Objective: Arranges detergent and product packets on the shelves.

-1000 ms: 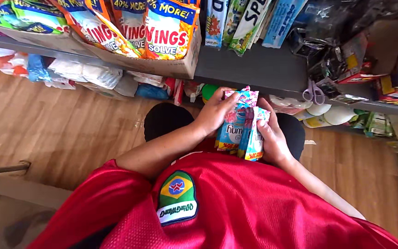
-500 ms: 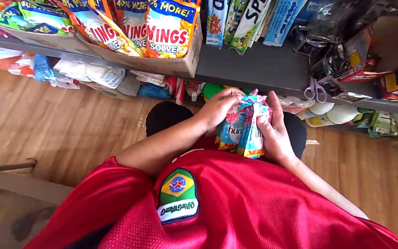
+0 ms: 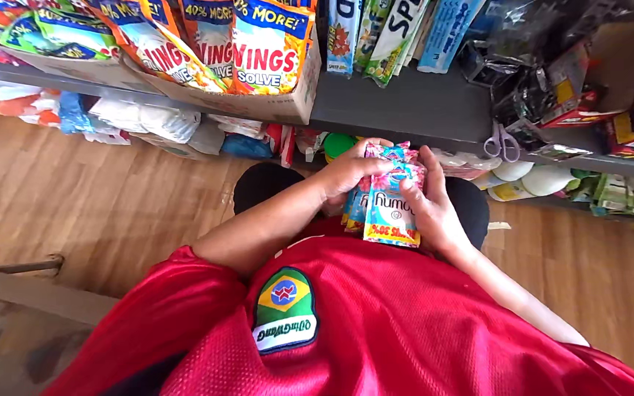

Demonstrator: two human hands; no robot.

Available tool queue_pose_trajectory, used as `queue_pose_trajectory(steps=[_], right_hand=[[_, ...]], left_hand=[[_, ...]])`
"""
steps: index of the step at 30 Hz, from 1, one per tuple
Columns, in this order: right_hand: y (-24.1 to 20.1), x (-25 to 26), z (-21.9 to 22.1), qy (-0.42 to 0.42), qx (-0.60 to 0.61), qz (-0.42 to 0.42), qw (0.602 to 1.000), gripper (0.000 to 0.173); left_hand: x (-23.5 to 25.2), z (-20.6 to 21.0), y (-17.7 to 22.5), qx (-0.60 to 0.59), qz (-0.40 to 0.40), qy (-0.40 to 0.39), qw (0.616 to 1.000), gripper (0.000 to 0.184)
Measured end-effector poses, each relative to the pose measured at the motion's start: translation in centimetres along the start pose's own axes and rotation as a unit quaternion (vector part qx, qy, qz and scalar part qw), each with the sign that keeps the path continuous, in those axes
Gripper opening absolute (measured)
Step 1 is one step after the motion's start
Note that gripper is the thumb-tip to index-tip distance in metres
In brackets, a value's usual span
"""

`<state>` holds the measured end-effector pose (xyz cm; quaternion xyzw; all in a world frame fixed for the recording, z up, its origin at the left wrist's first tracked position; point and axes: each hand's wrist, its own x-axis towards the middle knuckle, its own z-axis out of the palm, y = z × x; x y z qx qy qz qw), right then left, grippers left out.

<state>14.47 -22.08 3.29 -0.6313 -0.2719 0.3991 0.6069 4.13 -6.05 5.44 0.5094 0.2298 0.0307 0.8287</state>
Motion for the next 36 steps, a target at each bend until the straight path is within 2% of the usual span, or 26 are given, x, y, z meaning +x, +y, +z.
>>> queue_pose_trajectory(steps=[5,9,11,13,17,19,23,26,28,30,36], right_hand=[[0.7,1.7,-2.7,-0.070,0.025,-0.003,0.997,0.106],[2.1,3.5,-3.2,-0.109,0.004,-0.084,0.991,0.111],[2.5,4.1,-3.1,-0.135,0.023,-0.103,0.985,0.099],[2.8,4.2,-2.9,-0.134,0.066,-0.088,0.985,0.079],[2.8,2.7,-1.3,-0.023,0.097,-0.017,0.995,0.031],[2.3,2.0,-0.7,0.008,0.083,0.022,0.996,0.026],[2.3,1.4,-0.4,0.012,0.083,0.035,0.996,0.029],[3.1,1.3,-0.5,-0.006,0.080,0.015,0.997,0.048],[3.4,1.4,-0.6,-0.015,0.087,0.015,0.996,0.062],[3.4,1.6,-0.7,-0.013,0.094,0.017,0.995,0.063],[3.4,1.8,-0.7,-0.002,0.101,0.005,0.995,0.060]], left_hand=[[0.1,-1.8,-1.8,-0.040,0.000,-0.066,0.997,0.053],[0.5,-1.4,-1.8,-0.051,-0.030,-0.059,0.997,0.049],[0.7,-1.5,-2.0,-0.061,-0.037,-0.044,0.996,0.047],[0.7,-1.3,-2.2,-0.068,-0.025,-0.014,0.997,0.048],[0.6,-0.8,-2.6,-0.069,0.010,0.023,0.997,0.062],[0.5,-0.6,-2.8,-0.064,0.004,0.031,0.997,0.056],[0.4,-0.6,-3.1,-0.051,0.010,0.023,0.998,0.044],[0.4,-0.4,-3.1,-0.052,0.019,0.036,0.998,0.043],[0.4,-0.4,-3.0,-0.048,0.029,0.034,0.998,0.050],[0.3,-0.3,-2.9,-0.038,0.037,0.025,0.998,0.053],[0.4,-0.4,-3.1,-0.037,0.053,0.044,0.997,0.034]])
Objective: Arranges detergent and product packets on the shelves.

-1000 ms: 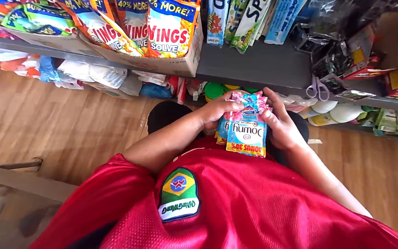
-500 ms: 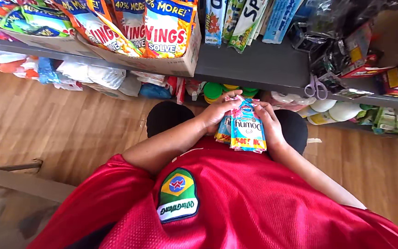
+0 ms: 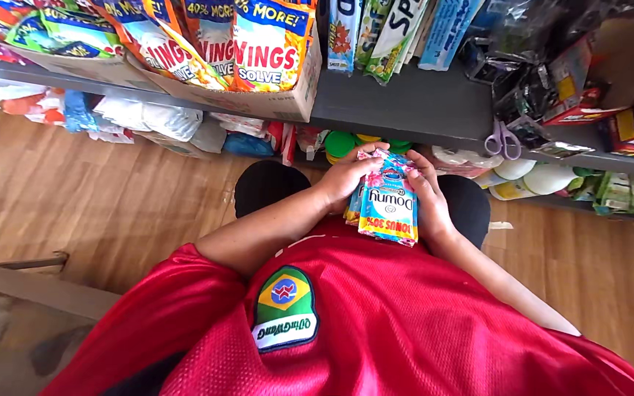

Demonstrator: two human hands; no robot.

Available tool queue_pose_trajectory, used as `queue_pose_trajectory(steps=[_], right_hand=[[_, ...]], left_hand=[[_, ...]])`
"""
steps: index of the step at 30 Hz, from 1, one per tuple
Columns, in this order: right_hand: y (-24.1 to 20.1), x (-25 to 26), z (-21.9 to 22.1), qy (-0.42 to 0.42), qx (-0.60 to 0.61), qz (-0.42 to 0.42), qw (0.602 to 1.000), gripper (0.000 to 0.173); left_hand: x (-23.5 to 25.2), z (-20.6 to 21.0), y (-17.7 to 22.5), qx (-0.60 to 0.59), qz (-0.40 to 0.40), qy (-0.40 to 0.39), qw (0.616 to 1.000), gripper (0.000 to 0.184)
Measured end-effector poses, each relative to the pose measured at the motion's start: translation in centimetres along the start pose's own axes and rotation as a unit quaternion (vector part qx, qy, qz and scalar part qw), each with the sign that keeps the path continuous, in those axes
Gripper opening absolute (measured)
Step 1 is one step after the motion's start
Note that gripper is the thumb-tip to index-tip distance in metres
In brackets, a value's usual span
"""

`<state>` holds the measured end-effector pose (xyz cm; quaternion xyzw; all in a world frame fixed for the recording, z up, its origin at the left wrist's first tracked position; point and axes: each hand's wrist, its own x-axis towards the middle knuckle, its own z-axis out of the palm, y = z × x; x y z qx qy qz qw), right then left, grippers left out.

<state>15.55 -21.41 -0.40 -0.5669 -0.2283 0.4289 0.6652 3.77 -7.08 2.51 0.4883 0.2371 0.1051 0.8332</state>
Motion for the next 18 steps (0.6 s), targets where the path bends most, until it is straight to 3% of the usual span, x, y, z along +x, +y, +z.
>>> queue_pose_trajectory(steps=[3,8,10,15,18], right_hand=[[0.2,0.2,-0.2,-0.012,0.002,-0.007,1.000,0.062],[0.3,-0.1,-0.2,-0.009,-0.004,0.002,1.000,0.062],[0.4,-0.4,-0.1,0.000,0.004,0.016,1.000,0.067],[1.3,-0.7,-1.3,0.007,0.033,0.043,0.999,0.099],[1.9,-0.4,-1.9,-0.033,0.067,0.068,0.995,0.108]], left_hand=[[-0.2,0.2,0.1,-0.010,-0.011,0.028,0.999,0.019],[-0.4,0.8,-0.5,0.016,-0.007,0.094,0.995,0.010],[-0.5,1.1,-0.7,0.061,-0.009,0.101,0.993,0.020],[-2.0,1.4,-0.5,0.120,-0.022,0.013,0.992,0.061],[-1.5,1.1,-0.9,0.127,0.002,-0.004,0.992,0.075]])
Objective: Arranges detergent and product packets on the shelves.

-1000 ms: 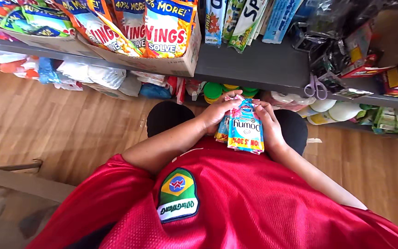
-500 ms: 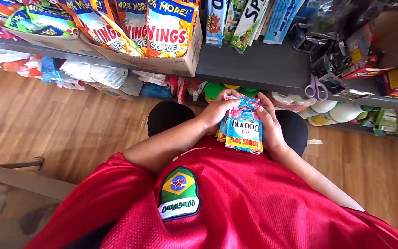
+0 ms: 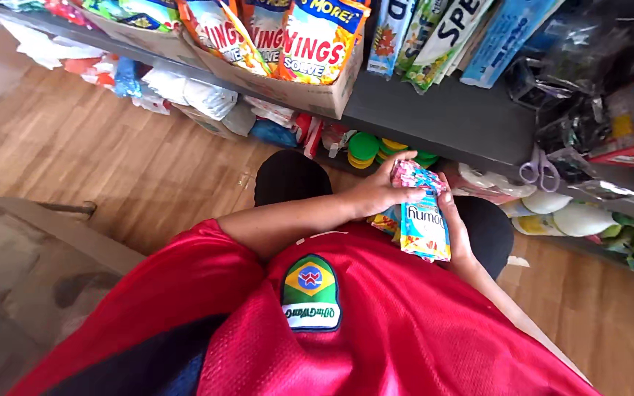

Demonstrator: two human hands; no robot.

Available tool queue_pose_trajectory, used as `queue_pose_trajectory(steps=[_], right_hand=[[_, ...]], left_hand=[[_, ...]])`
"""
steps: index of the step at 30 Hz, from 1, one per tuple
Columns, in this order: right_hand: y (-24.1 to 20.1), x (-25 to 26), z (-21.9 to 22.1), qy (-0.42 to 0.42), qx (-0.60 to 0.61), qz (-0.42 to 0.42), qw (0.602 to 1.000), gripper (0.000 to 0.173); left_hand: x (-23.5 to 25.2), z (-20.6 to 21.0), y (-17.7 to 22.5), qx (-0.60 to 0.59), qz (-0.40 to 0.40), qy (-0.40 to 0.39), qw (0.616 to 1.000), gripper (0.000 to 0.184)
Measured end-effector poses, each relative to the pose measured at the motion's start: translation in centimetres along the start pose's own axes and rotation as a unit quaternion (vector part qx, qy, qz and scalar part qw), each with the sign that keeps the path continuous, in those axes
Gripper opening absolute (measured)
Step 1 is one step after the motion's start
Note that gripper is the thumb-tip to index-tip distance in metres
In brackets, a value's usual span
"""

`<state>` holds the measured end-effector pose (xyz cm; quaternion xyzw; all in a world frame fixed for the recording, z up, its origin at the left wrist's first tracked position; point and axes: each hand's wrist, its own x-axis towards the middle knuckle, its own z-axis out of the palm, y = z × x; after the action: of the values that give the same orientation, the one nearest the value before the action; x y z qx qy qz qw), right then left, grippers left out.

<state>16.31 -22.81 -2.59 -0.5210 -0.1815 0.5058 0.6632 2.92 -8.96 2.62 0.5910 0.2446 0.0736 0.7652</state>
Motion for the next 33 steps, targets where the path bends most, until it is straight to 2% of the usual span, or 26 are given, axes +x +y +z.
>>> queue_pose_trajectory(steps=[2,4,6,8,11,13,14,16,18,21,23,26,29,33], right_hand=[[0.0,0.5,-0.3,-0.040,0.027,-0.001,0.999,0.108],[-0.2,0.9,-0.3,-0.089,0.087,-0.006,0.992,0.104],[-0.2,1.4,-0.4,-0.124,0.141,0.019,0.982,0.089],[-0.4,1.8,-0.4,-0.125,0.166,0.047,0.977,0.071],[-0.5,2.3,0.0,-0.129,0.157,0.039,0.978,0.046],[-0.6,2.3,0.4,-0.134,0.136,0.035,0.981,0.036],[-0.5,2.3,0.6,-0.142,0.135,0.030,0.980,0.038],[-0.5,2.4,1.0,-0.165,0.139,0.016,0.976,0.051],[-0.6,2.4,1.2,-0.176,0.120,0.010,0.977,0.061],[-0.8,2.5,0.8,-0.194,0.077,0.019,0.978,0.060],[-0.6,3.2,0.8,-0.205,0.061,0.019,0.977,0.057],[0.3,4.7,1.4,-0.203,0.049,0.010,0.978,0.042],[0.5,6.4,2.7,-0.188,0.047,0.066,0.979,0.026],[0.7,10.3,5.0,-0.219,-0.004,0.183,0.959,0.028]], left_hand=[[0.9,-0.5,-0.9,-0.001,-0.003,0.008,1.000,0.080],[1.5,-0.8,-1.5,-0.004,-0.025,0.034,0.999,0.069],[1.3,-0.1,-0.6,0.000,-0.060,0.074,0.995,0.059],[1.4,0.6,0.4,-0.005,-0.075,0.111,0.991,0.057],[2.4,0.4,0.1,0.002,-0.062,0.143,0.988,0.074],[2.2,0.3,0.6,0.034,-0.064,0.146,0.987,0.076],[1.7,0.2,1.0,0.059,-0.068,0.147,0.985,0.074],[0.5,0.2,1.8,0.086,-0.073,0.145,0.983,0.075],[-0.6,0.4,2.5,0.084,-0.069,0.155,0.982,0.083],[-1.4,0.9,2.3,0.036,-0.055,0.164,0.984,0.090],[-0.9,0.5,1.4,0.011,-0.049,0.171,0.984,0.083],[0.2,-1.3,-0.1,-0.009,-0.061,0.170,0.984,0.073],[1.1,-3.8,-1.0,-0.076,-0.078,0.144,0.984,0.058],[1.4,-8.2,-3.1,-0.150,-0.072,0.109,0.980,0.014]])
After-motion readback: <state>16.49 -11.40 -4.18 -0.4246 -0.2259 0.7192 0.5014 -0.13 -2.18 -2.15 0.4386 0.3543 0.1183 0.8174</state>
